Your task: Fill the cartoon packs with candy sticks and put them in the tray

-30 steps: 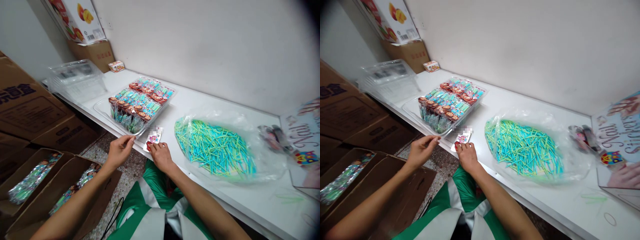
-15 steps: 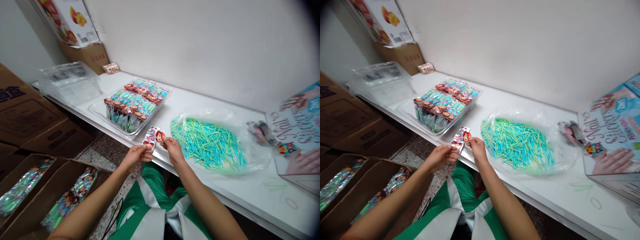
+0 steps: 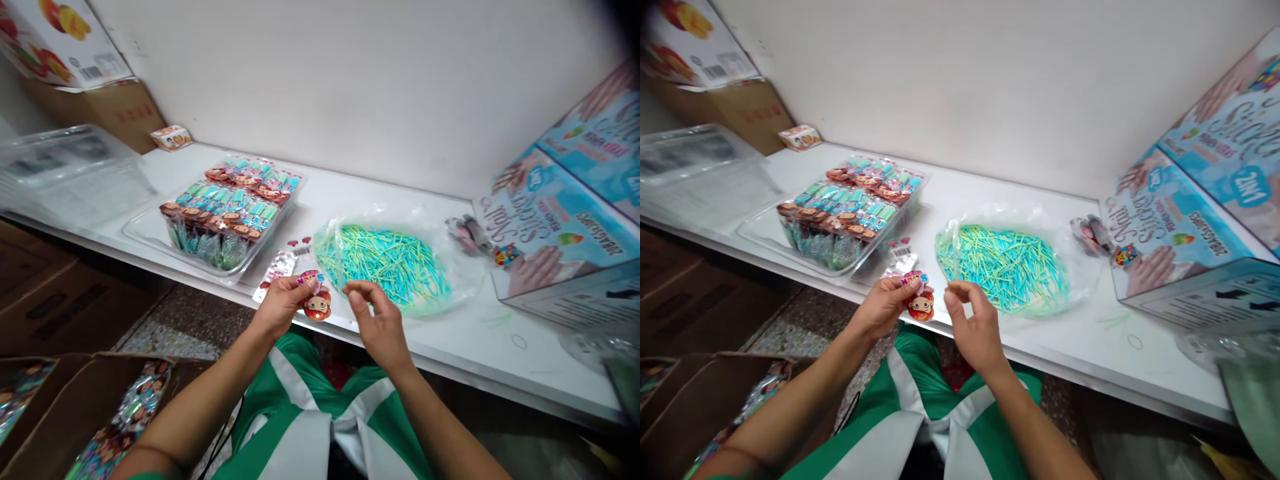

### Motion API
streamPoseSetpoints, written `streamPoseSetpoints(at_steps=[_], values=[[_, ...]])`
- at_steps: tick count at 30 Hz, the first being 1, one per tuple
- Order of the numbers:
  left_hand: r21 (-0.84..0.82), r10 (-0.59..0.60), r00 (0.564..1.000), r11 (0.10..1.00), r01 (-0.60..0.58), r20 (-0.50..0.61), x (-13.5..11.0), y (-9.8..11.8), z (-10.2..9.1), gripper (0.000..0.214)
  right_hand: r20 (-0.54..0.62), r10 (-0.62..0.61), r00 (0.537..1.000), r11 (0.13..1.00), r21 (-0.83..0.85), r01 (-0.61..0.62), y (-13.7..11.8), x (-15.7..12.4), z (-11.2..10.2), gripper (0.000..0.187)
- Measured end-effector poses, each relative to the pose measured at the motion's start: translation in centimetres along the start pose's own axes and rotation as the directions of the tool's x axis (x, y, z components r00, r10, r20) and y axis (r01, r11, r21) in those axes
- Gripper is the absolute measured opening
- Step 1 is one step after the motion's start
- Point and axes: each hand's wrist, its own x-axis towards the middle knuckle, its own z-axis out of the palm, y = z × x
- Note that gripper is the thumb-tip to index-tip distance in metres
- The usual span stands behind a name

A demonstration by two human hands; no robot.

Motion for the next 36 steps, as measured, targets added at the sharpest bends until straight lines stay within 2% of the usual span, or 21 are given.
streamPoseSetpoints(at_steps=[2, 5, 8, 12, 16, 23, 28, 32, 36], values=[[0.037, 0.031, 1.0, 0.999, -0.031, 0.006, 0.1, -0.3, 1.2, 0.025, 0.045, 0.162, 0.986, 0.977, 0.131, -0.167, -0.2, 0.1, -0.7, 0.022], [0.103, 0.088, 0.996, 0.991, -0.09, 0.028, 0.5, -0.9, 3.2, 0.025, 0.149, 0.252, 0.956, 0.925, 0.255, -0.283, -0.1, 0.1, -1.5, 0.022], [0.162, 0.13, 0.99, 0.977, -0.137, 0.051, 0.9, -1.2, 4.9, 0.026, 0.105, 0.292, 0.951, 0.886, 0.345, -0.311, 0.6, -0.2, -2.4, 0.019], [0.18, 0.045, 0.994, 0.982, -0.062, 0.095, 1.3, -1.3, 6.6, 0.034, 0.009, 0.35, 0.937, 0.873, 0.358, -0.33, 1.3, -0.2, -4.6, 0.019], [0.165, -0.025, 0.983, 0.986, -0.005, 0.182, 1.4, -1.4, 7.6, 0.025, 0.02, 0.344, 0.939, 0.879, 0.343, -0.33, 1.4, -0.1, -6.7, 0.021], [0.161, -0.041, 0.986, 0.987, 0.015, 0.16, 1.9, -1.9, 9.2, 0.021, 0.044, 0.36, 0.932, 0.827, 0.448, -0.34, 1.7, -0.6, -8.5, 0.022], [0.179, -0.073, 0.981, 0.983, 0.04, 0.181, 1.8, -2.2, 9.9, 0.021, 0.025, 0.365, 0.931, 0.814, 0.476, -0.333, 1.6, -1.3, -8.8, 0.023], [0.218, -0.064, 0.978, 0.976, 0.02, 0.196, 1.2, -2.2, 9.7, 0.024, 0.032, 0.363, 0.931, 0.822, 0.46, -0.336, 1.4, -1.8, -8.7, 0.02], [0.169, -0.05, 0.978, 0.986, 0.015, 0.203, 0.8, -1.9, 9.0, 0.025, 0.142, 0.328, 0.934, 0.842, 0.404, -0.357, 1.6, -2.7, -8.2, 0.021]])
